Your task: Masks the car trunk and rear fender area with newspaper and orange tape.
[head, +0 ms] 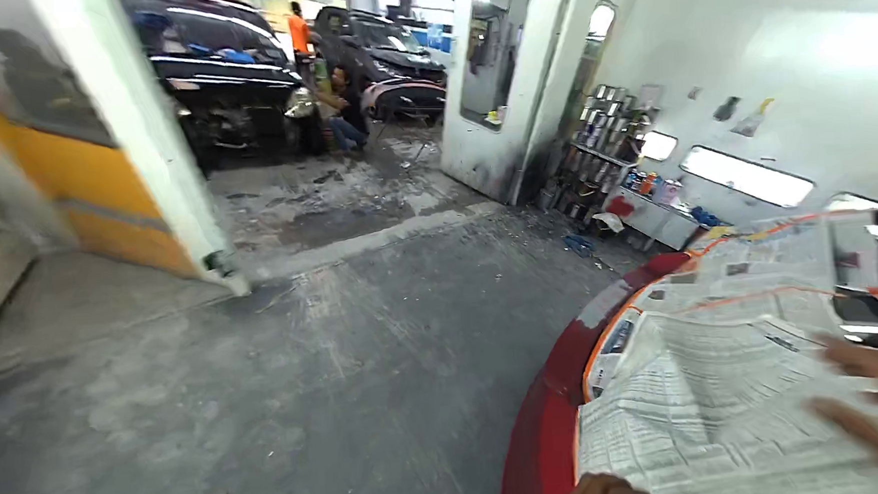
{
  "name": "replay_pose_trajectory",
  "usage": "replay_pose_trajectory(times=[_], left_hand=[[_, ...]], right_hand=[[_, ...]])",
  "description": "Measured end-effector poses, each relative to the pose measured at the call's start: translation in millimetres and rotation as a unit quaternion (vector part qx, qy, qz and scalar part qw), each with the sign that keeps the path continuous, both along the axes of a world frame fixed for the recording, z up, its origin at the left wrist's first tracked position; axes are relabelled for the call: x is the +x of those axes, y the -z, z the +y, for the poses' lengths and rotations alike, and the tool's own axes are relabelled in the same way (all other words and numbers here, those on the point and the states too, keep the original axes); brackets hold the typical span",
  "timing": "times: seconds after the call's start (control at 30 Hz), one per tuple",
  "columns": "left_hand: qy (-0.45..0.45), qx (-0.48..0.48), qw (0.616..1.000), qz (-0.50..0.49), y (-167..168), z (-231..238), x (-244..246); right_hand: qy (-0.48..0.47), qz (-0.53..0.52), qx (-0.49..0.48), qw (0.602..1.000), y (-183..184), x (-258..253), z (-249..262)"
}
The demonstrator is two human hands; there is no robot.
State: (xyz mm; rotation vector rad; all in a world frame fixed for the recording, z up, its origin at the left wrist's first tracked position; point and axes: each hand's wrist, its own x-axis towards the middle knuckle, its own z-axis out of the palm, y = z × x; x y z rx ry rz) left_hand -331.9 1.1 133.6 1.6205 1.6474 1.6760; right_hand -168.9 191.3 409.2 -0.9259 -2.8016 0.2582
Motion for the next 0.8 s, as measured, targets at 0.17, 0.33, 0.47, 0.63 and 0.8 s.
replay_pose_trajectory(times=[0.17, 0.33, 0.47, 0.63, 0.8], left_hand=[[0.199, 0.074, 0.973, -0.086, -88, 42, -7], [0.270, 0.088, 0.953, -0.108, -97, 72, -34], [0.306, 0.060, 0.945, -0.093, -92, 96, -52], [0.274, -0.023, 0.960, -0.057, -96, 106, -56], [0.256, -0.041, 0.957, -0.130, -96, 102, -22]], right_hand=[[-0.026, 0.085, -0.280, 0.956, 58, -84, -16], [0.031, 0.213, -0.405, 0.889, 81, -126, 11], [0.077, 0.320, -0.560, 0.760, 103, -126, 18], [0.148, 0.374, -0.618, 0.675, 121, -90, 1], [0.183, 0.439, -0.550, 0.687, 132, -44, -31]])
